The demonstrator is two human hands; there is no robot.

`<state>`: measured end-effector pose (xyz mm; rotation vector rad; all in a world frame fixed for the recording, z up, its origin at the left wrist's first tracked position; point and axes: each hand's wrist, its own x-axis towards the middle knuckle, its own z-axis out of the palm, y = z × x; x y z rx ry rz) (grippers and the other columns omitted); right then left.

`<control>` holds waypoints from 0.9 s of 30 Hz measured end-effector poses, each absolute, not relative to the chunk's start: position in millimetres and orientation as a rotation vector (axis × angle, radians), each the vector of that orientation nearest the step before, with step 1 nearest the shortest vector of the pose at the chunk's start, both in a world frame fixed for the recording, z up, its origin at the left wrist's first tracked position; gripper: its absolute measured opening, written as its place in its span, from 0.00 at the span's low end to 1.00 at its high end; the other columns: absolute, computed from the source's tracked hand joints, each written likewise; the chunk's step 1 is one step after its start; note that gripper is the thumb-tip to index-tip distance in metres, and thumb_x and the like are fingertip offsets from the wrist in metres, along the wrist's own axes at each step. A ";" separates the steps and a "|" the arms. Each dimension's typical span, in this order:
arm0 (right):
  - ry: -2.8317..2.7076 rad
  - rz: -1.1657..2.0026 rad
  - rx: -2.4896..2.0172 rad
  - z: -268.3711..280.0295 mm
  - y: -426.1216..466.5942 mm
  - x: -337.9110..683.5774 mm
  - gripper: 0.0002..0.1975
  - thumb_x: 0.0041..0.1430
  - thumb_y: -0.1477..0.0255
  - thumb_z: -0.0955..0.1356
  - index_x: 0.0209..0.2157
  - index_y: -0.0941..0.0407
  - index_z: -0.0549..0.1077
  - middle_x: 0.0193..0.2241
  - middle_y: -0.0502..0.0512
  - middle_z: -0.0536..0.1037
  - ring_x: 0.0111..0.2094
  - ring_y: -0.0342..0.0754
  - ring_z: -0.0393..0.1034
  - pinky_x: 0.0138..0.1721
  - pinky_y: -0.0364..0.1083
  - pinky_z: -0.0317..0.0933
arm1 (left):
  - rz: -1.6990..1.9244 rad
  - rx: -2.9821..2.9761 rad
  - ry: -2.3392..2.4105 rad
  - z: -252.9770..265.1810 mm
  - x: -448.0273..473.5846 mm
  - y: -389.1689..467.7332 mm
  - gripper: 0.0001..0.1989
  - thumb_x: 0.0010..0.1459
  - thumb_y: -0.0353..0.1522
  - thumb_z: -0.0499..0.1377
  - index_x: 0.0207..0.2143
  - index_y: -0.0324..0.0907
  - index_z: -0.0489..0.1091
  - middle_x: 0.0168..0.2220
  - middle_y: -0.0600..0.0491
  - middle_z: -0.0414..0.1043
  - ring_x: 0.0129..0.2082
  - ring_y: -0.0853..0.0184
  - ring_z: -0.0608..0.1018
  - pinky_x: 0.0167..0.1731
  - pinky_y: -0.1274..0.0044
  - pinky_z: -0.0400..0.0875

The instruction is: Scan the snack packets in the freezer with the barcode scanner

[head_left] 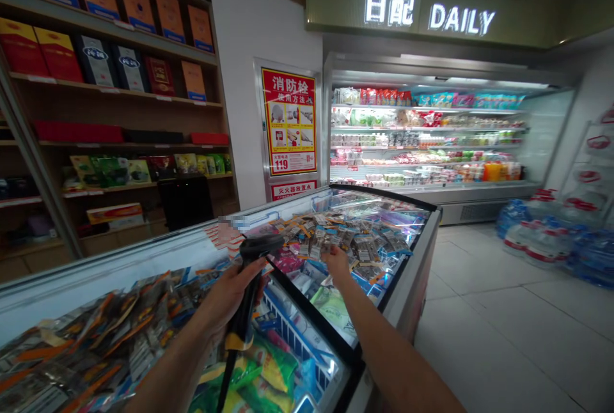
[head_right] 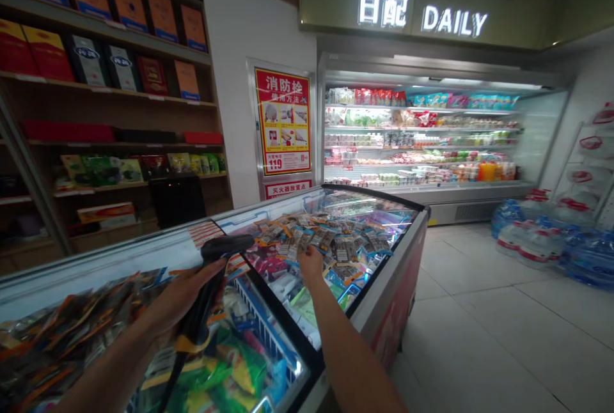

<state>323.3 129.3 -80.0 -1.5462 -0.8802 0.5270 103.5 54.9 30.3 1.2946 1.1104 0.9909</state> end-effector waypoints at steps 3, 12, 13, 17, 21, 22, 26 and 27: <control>-0.822 0.586 -1.363 -80.9 128.0 327.3 0.14 0.45 0.69 0.61 0.36 0.58 0.69 0.31 0.54 0.77 0.30 0.48 0.70 0.28 0.43 0.61 | 0.931 1.264 1.059 31.7 108.9 56.7 0.17 0.39 0.44 0.60 0.19 0.38 0.64 0.15 0.55 0.65 0.14 0.73 0.66 0.14 0.81 0.61; -0.823 0.616 -1.001 -80.4 128.5 342.0 0.15 0.39 0.68 0.68 0.33 0.58 0.69 0.33 0.55 0.76 0.36 0.49 0.68 0.40 0.48 0.60 | 0.853 1.312 1.027 31.6 110.3 64.7 0.19 0.39 0.47 0.59 0.20 0.39 0.63 0.15 0.56 0.64 0.14 0.74 0.65 0.14 0.81 0.59; -0.822 0.618 -0.988 -79.7 127.9 343.1 0.14 0.39 0.69 0.68 0.32 0.59 0.70 0.32 0.55 0.76 0.36 0.49 0.68 0.40 0.48 0.59 | 0.836 1.328 1.028 32.5 108.9 64.0 0.19 0.39 0.47 0.59 0.20 0.39 0.63 0.16 0.56 0.64 0.15 0.73 0.66 0.15 0.81 0.60; -0.837 0.643 -0.970 -78.2 126.4 345.1 0.13 0.40 0.70 0.66 0.31 0.59 0.71 0.30 0.53 0.76 0.34 0.48 0.68 0.39 0.47 0.59 | 0.753 1.428 1.006 37.7 105.2 57.1 0.20 0.40 0.48 0.58 0.20 0.39 0.64 0.16 0.56 0.64 0.16 0.73 0.66 0.16 0.80 0.60; -0.851 0.675 -0.938 -79.7 127.1 344.3 0.14 0.41 0.70 0.65 0.34 0.58 0.70 0.31 0.52 0.75 0.33 0.48 0.68 0.38 0.47 0.60 | 0.717 1.465 0.945 38.4 105.1 52.2 0.19 0.43 0.47 0.56 0.22 0.39 0.65 0.16 0.56 0.65 0.16 0.73 0.65 0.18 0.81 0.59; -0.852 0.680 -0.933 -80.1 127.4 344.0 0.14 0.41 0.70 0.65 0.34 0.57 0.70 0.31 0.52 0.75 0.33 0.48 0.67 0.38 0.47 0.60 | 0.710 1.472 0.934 37.5 105.1 52.1 0.19 0.44 0.47 0.56 0.22 0.39 0.65 0.16 0.56 0.65 0.17 0.73 0.65 0.18 0.81 0.59; -0.847 0.675 -0.937 -80.5 127.7 343.1 0.14 0.41 0.71 0.65 0.34 0.57 0.70 0.32 0.52 0.75 0.35 0.48 0.67 0.39 0.47 0.59 | 0.687 1.499 0.938 34.3 104.8 53.1 0.20 0.45 0.48 0.55 0.22 0.38 0.64 0.16 0.56 0.64 0.17 0.73 0.64 0.18 0.81 0.57; -0.844 0.672 -0.942 -80.1 127.3 342.9 0.14 0.41 0.71 0.65 0.34 0.58 0.70 0.32 0.52 0.75 0.35 0.48 0.67 0.40 0.47 0.58 | 0.684 1.505 0.940 34.1 104.7 53.2 0.20 0.45 0.48 0.55 0.22 0.38 0.64 0.16 0.56 0.64 0.17 0.73 0.64 0.18 0.81 0.57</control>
